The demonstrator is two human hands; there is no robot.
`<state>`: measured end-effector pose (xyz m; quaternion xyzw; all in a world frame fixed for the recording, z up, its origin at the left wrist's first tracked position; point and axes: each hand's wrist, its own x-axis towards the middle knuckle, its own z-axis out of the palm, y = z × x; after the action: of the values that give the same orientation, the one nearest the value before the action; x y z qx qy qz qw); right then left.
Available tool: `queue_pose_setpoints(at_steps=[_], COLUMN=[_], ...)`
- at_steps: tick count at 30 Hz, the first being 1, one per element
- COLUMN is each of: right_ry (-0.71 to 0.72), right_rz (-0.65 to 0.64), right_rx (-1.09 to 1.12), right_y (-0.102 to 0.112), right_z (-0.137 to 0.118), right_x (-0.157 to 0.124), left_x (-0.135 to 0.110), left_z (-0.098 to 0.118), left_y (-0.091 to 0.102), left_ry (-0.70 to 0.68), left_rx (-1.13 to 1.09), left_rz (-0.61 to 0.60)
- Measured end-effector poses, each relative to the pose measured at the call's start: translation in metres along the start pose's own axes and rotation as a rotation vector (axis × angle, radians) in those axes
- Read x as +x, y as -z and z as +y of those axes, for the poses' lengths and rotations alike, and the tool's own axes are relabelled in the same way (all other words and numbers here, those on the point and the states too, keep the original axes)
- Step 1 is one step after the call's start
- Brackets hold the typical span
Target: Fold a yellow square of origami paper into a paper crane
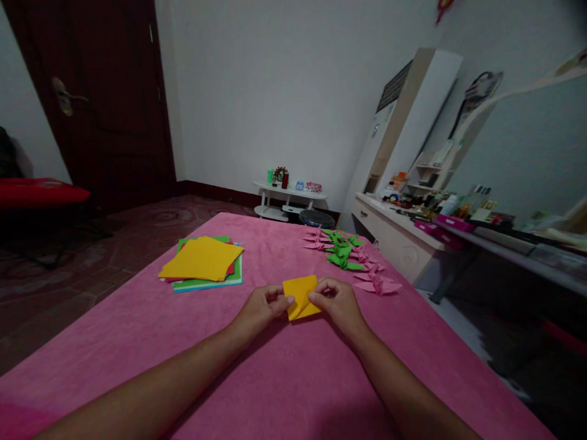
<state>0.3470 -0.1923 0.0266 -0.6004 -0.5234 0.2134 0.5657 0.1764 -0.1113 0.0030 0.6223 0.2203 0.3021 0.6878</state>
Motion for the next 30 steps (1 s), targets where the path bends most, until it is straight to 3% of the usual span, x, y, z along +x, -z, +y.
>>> queue_pose_setpoints(at_steps=[2, 6, 13, 25, 30], right_ry=[0.038, 0.102, 0.084, -0.128, -0.135], right_rz=[-0.039, -0.003, -0.042, 0.101, 0.135], right_rx=[-0.010, 0.028, 0.072, 0.375, 0.393], right_y=[-0.007, -0.021, -0.030, -0.040, -0.042], right_z=[-0.007, -0.006, 0.007, 0.017, 0.015], right_x=[0.003, 0.002, -0.008, -0.016, -0.017], left_x=[-0.001, -0.005, -0.006, -0.008, -0.009], left_z=[0.002, 0.004, 0.002, 0.002, 0.002], left_y=[0.002, 0.005, 0.004, 0.000, -0.001], left_ry=[0.067, 0.135, 0.141, 0.132, 0.138], left_rx=[-0.111, -0.268, -0.321, -0.330, -0.329], left_rz=[-0.045, 0.009, 0.026, -0.006, 0.007])
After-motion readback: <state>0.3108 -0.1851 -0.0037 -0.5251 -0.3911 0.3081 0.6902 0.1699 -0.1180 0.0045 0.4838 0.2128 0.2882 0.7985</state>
